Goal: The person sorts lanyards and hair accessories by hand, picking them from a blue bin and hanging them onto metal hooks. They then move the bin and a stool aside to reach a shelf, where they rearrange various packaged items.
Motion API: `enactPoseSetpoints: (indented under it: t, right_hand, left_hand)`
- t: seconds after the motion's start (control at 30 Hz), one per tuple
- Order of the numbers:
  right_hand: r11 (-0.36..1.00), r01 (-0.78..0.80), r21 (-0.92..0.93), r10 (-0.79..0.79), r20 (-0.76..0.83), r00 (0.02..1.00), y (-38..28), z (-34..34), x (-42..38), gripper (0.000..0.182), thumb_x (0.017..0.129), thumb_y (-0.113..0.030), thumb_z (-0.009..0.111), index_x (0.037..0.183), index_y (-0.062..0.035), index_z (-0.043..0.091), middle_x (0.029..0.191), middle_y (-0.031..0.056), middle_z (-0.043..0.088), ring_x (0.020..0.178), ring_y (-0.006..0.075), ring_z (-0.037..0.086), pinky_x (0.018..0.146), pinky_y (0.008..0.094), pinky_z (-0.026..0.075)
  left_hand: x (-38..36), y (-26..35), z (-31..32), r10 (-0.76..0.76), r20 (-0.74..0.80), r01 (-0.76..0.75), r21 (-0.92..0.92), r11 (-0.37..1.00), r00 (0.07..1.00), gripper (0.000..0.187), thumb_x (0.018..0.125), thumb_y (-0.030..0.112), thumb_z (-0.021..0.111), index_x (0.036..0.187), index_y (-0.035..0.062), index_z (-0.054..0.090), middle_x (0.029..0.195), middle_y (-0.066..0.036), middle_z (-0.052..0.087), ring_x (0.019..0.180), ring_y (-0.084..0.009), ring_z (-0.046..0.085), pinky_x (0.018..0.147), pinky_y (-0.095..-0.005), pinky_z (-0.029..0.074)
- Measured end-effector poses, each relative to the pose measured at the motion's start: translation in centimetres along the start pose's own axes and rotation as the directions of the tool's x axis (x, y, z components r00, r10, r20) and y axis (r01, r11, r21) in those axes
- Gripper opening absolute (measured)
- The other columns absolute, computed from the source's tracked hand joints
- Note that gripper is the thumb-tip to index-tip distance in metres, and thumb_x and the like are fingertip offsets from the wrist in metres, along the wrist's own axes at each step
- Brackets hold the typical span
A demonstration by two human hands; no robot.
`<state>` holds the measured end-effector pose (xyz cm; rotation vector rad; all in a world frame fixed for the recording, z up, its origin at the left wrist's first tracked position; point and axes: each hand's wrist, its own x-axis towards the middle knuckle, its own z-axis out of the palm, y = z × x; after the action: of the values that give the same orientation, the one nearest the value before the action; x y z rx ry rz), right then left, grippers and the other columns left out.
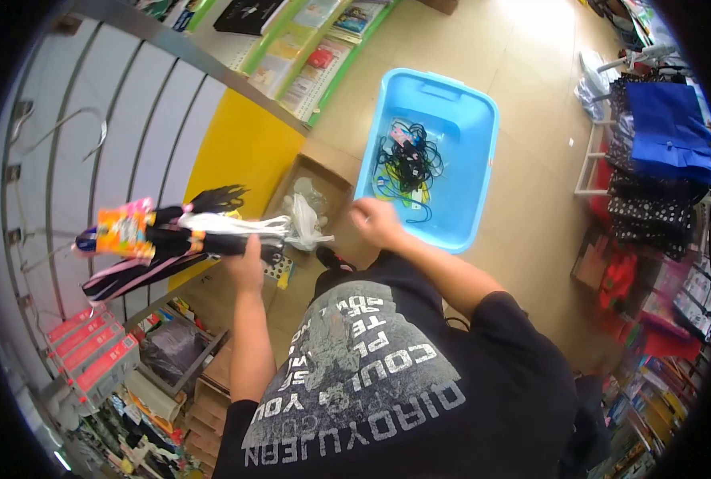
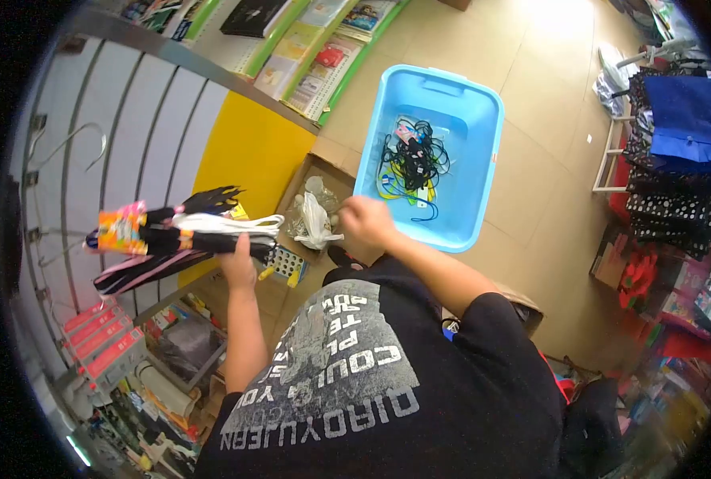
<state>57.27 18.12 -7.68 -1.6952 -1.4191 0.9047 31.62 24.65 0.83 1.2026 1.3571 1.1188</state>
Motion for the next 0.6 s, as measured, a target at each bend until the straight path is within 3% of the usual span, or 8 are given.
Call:
enactPoseSetpoints:
  t: [0.1, 0.2, 0.23, 0.27, 0.33, 0.43, 0.53, 0.6]
  right_hand:
    - [0.962, -0.178, -0.206, 0.137, -0.199, 0.970, 12.1, -1.7, 1.4, 0.020, 0.074, -0.016, 0.058, 0.091, -0.0049, 0.060, 0.088, 0.0160, 0.061, 0.083, 0.0339, 0.059, 0.073, 0.0424, 0.048]
    - [0.852, -0.390, -0.349, 0.347, -0.182, 0.920, 24.3, -2.2, 4.5, 0.028, 0.076, -0.011, 0.050, 0.102, -0.0042, 0.058, 0.104, 0.0184, 0.058, 0.094, 0.0359, 0.057, 0.081, 0.0453, 0.046]
    - [0.835, -0.445, -0.323, 0.409, -0.176, 0.895, 24.8, -2.7, 5.6, 0.033, 0.076, -0.008, 0.048, 0.106, -0.0018, 0.059, 0.107, 0.0185, 0.058, 0.102, 0.0350, 0.054, 0.087, 0.0399, 0.044]
    - [0.866, -0.350, -0.356, 0.299, -0.192, 0.935, 27.6, -1.9, 6.2, 0.035, 0.077, -0.009, 0.046, 0.110, -0.0029, 0.058, 0.117, 0.0186, 0.053, 0.107, 0.0345, 0.051, 0.090, 0.0400, 0.043]
    - [0.759, -0.543, -0.359, 0.566, -0.049, 0.823, 26.1, -2.8, 8.4, 0.040, 0.078, -0.011, 0.046, 0.117, -0.0065, 0.055, 0.131, 0.0164, 0.042, 0.114, 0.0342, 0.048, 0.095, 0.0411, 0.041]
    - [0.590, -0.639, -0.493, 0.728, -0.017, 0.685, 27.0, -2.1, 9.8, 0.044, 0.078, -0.015, 0.048, 0.122, -0.0105, 0.053, 0.139, 0.0133, 0.033, 0.117, 0.0345, 0.046, 0.098, 0.0424, 0.038]
    - [0.554, -0.716, -0.425, 0.794, 0.010, 0.608, 26.3, -1.9, 9.5, 0.047, 0.077, -0.017, 0.050, 0.123, -0.0120, 0.052, 0.139, 0.0127, 0.033, 0.117, 0.0347, 0.046, 0.099, 0.0427, 0.038]
    - [0.576, -0.690, -0.439, 0.765, -0.006, 0.644, 26.2, -1.8, 8.6, 0.046, 0.076, -0.018, 0.051, 0.121, -0.0104, 0.054, 0.138, 0.0132, 0.036, 0.115, 0.0350, 0.047, 0.097, 0.0422, 0.039]
  left_hand:
    - [-0.3, -2.5, -2.1, 0.025, -0.089, -0.022, 0.036, 0.999, 0.996, 0.055, 0.077, 0.000, 0.056, 0.128, -0.0063, 0.036, 0.127, -0.016, 0.045, 0.118, -0.0235, 0.044, 0.103, -0.0370, 0.030]
    - [-1.5, -0.9, -2.1, -0.020, -0.048, 0.019, -0.017, 1.000, 0.999, 0.043, 0.079, 0.007, 0.054, 0.119, -0.0054, 0.041, 0.103, -0.016, 0.057, 0.095, -0.0243, 0.056, 0.091, -0.0377, 0.042]
    - [-1.8, -0.5, -1.9, 0.004, -0.065, -0.003, 0.025, 1.000, 0.998, 0.043, 0.081, 0.008, 0.052, 0.120, -0.0052, 0.039, 0.099, -0.017, 0.056, 0.092, -0.0237, 0.056, 0.087, -0.0381, 0.044]
    - [-2.1, -0.3, -2.0, -0.034, -0.088, 0.035, 0.014, 0.999, 0.996, 0.046, 0.081, 0.008, 0.051, 0.122, -0.0047, 0.035, 0.096, -0.017, 0.056, 0.090, -0.0243, 0.056, 0.086, -0.0384, 0.045]
    - [-2.4, 0.3, -1.9, -0.088, -0.155, 0.084, -0.031, 0.996, 0.984, 0.048, 0.080, 0.007, 0.050, 0.124, -0.0028, 0.033, 0.094, -0.017, 0.055, 0.089, -0.0244, 0.055, 0.084, -0.0387, 0.046]
    - [-2.6, 0.2, -2.6, -0.030, -0.126, 0.035, 0.038, 0.999, 0.992, 0.047, 0.079, 0.010, 0.051, 0.122, -0.0030, 0.038, 0.103, -0.017, 0.053, 0.091, -0.0242, 0.055, 0.087, -0.0397, 0.046]
    - [-2.7, -0.8, -3.5, -0.058, -0.247, 0.057, -0.011, 0.998, 0.967, 0.046, 0.079, 0.008, 0.050, 0.122, -0.0033, 0.040, 0.109, -0.016, 0.051, 0.094, -0.0245, 0.055, 0.089, -0.0396, 0.045]
    - [-2.8, -0.6, -3.4, -0.043, -0.241, 0.050, 0.020, 0.999, 0.969, 0.047, 0.079, 0.006, 0.049, 0.123, -0.0036, 0.039, 0.114, -0.015, 0.049, 0.099, -0.0241, 0.054, 0.091, -0.0389, 0.044]
